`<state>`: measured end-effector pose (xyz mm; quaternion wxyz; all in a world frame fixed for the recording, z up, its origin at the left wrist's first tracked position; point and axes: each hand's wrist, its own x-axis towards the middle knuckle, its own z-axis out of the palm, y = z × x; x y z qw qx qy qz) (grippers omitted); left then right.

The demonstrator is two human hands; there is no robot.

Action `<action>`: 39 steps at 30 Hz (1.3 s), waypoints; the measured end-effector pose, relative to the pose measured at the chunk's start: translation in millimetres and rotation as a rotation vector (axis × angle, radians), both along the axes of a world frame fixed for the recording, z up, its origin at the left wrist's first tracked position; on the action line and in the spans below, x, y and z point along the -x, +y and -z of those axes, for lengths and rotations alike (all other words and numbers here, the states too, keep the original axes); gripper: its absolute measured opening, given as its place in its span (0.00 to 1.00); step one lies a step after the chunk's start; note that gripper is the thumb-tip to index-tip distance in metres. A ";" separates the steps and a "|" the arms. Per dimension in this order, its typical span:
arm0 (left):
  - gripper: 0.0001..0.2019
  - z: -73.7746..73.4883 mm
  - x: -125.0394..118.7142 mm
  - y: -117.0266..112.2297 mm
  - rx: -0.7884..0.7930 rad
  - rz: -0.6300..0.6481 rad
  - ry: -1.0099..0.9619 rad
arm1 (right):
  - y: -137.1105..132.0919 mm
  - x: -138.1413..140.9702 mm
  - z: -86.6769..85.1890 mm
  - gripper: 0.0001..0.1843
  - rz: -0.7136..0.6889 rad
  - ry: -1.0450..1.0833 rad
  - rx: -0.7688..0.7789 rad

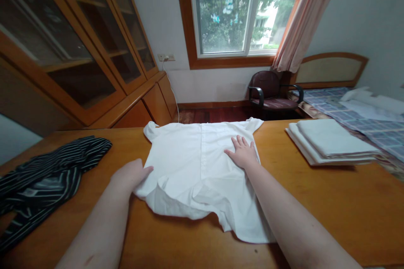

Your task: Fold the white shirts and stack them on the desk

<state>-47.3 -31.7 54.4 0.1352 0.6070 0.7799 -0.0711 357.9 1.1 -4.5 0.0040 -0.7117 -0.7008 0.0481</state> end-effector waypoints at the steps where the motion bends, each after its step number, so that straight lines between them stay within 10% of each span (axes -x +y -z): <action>1: 0.22 0.0 -12.1 -1.1 -0.129 0.062 0.003 | -0.2 0.1 -0.2 0.45 -0.003 0.003 0.002; 3: 0.23 0.8 -39.6 -5.7 -0.255 0.367 -0.154 | -0.5 0.1 -0.6 0.45 -0.005 0.004 0.005; 7: 0.32 7.4 -85.7 -22.7 -0.012 0.886 -0.531 | -0.5 0.3 -1.2 0.45 -0.001 -0.004 0.007; 14: 0.46 14.3 -97.2 -40.8 0.158 1.144 -0.454 | 0.7 0.8 -3.4 0.45 -0.002 0.013 0.029; 24: 0.51 -9.4 -43.2 -94.0 0.323 0.716 -0.139 | -0.2 0.0 -2.4 0.45 -0.005 0.014 0.027; 29: 0.25 -23.9 -28.7 -119.1 0.246 0.462 -0.138 | 0.0 0.7 -3.1 0.44 0.006 0.021 0.033; 31: 0.15 -22.4 -17.1 -120.5 0.284 0.351 -0.115 | 0.0 1.0 -3.6 0.44 0.008 0.018 0.037; 39: 0.31 -25.4 11.9 -83.2 0.178 -0.021 0.078 | -0.6 0.7 -2.2 0.45 0.000 0.003 0.027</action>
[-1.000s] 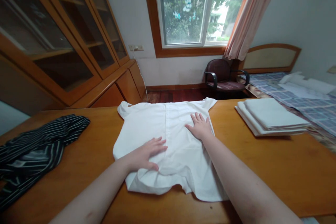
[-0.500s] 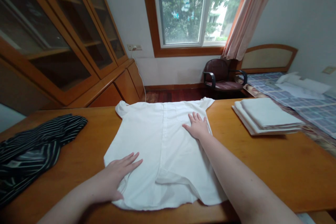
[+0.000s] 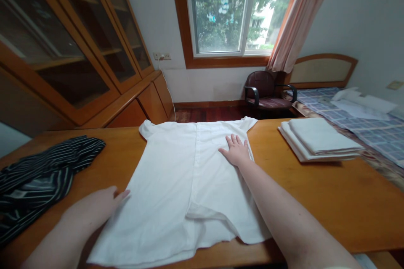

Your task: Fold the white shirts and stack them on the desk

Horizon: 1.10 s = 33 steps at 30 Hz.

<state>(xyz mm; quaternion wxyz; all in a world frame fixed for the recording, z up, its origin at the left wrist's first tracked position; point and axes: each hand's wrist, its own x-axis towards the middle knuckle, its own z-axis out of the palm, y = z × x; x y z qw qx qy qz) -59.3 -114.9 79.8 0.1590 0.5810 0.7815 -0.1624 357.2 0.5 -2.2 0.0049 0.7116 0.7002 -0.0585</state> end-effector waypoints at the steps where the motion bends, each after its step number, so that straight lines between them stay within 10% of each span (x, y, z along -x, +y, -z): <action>1: 0.29 -7.6 -10.4 5.4 -0.007 0.075 -0.005 | 0.2 0.1 0.4 0.45 0.001 -0.004 -0.001; 7: 0.20 -39.3 -143.6 19.3 -0.126 0.924 -0.435 | 3.2 0.5 1.0 0.45 -0.004 -0.022 0.025; 12: 0.23 6.8 -248.2 -10.5 0.060 1.539 -0.515 | 4.7 0.9 -2.9 0.46 -0.010 -0.038 0.084; 17: 0.41 46.2 -284.9 -43.5 0.129 1.483 -0.671 | 3.4 1.5 -5.4 0.45 -0.020 -0.058 0.081; 22: 0.26 36.5 -272.7 -17.2 0.720 1.382 -1.257 | 2.2 0.6 -4.7 0.45 -0.028 -0.061 0.065; 25: 0.21 30.2 -242.7 23.3 0.288 1.023 -1.243 | 1.8 0.2 -3.3 0.45 -0.032 -0.060 0.049; 29: 0.20 39.3 -187.0 81.2 -0.415 0.733 -0.564 | 2.1 -0.3 -1.0 0.45 -0.037 -0.042 0.030; 33: 0.26 62.9 -141.3 116.2 -0.516 0.488 -0.159 | 1.0 -2.2 0.1 0.45 -0.049 -0.009 0.000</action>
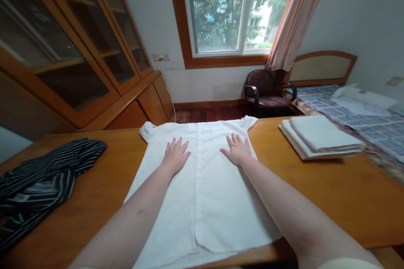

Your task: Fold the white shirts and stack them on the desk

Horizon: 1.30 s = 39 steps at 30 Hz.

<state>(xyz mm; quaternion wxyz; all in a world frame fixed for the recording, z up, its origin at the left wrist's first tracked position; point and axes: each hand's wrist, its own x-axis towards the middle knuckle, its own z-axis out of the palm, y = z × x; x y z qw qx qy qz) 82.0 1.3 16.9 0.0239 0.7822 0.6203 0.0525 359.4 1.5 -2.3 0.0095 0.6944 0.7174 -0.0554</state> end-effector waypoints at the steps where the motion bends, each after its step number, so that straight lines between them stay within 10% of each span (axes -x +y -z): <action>1: 0.28 5.5 6.6 3.9 0.034 -0.046 0.024 | -0.7 -1.0 0.0 0.44 -0.007 0.013 -0.015; 39: 0.31 14.6 13.1 -93.2 0.121 -0.089 0.090 | -101.7 -3.3 4.5 0.37 0.009 -0.043 -0.066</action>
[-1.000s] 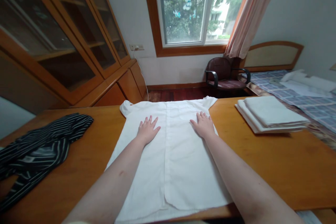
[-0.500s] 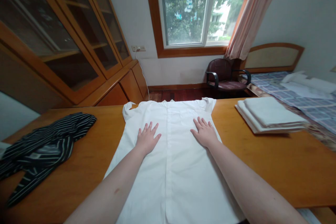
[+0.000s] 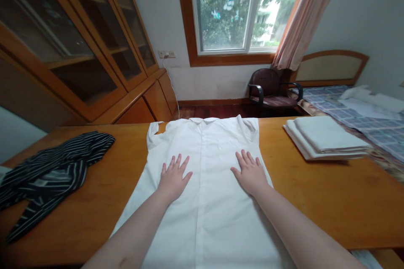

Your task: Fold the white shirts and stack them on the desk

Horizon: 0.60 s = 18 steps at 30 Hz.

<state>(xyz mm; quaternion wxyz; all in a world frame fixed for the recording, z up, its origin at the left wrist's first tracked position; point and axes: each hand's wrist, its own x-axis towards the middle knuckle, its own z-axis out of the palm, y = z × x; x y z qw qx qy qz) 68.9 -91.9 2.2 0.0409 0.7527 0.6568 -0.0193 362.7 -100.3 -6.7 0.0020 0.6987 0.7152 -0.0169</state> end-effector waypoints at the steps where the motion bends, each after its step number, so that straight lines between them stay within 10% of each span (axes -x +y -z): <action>1: 0.31 -0.3 -0.2 -3.5 -0.001 0.005 -0.003 | -5.0 0.6 0.1 0.37 0.005 -0.007 0.006; 9: 0.30 -3.4 -0.7 -17.3 0.031 0.011 0.001 | -16.6 15.2 -32.2 0.31 0.046 -0.043 0.139; 13: 0.30 -2.0 -0.3 -18.0 0.014 0.013 -0.004 | 26.1 35.8 -60.2 0.31 0.165 -0.021 0.274; 18: 0.31 -0.1 -3.4 -26.0 0.022 -0.022 -0.005 | 88.5 61.3 -50.0 0.37 -0.019 0.076 0.012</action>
